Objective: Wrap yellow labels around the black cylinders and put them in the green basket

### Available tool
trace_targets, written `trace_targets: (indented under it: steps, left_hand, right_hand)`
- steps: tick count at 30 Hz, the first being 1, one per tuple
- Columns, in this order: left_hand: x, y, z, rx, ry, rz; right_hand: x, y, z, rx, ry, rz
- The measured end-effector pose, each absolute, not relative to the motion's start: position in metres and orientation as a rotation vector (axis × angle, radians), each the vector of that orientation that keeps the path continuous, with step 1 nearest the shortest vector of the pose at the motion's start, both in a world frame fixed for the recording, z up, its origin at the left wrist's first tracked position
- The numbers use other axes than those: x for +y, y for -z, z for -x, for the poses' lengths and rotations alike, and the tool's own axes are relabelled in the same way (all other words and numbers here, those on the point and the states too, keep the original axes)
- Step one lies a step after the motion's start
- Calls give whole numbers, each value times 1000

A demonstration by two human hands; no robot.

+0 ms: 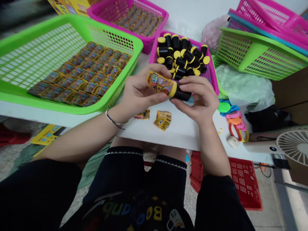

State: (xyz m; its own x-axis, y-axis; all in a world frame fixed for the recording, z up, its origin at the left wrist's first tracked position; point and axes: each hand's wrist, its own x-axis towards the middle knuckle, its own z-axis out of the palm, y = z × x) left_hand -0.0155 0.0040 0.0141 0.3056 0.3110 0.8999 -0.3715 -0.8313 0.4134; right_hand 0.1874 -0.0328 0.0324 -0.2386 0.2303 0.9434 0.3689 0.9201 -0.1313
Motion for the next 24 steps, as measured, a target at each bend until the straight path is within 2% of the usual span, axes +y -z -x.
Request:
trace_targets:
  steps: [5,15,20,24]
  left_hand:
    - [-2,-18,18,126,-1447,-1988]
    - [-1,-17,18,125,-1396,-2032]
    - [4,-10,13,187,-1474,-2003]
    - [9,-5,11,279,-1506,-2012]
  right_hand:
    - [-32,-29,-195,-1805,198,524]
    - [-34,-30,-189,-1856,448,476]
    - [-37,-22,-193,-1962,328,853]
    - [-38,-17,-192,-1995,212,989]
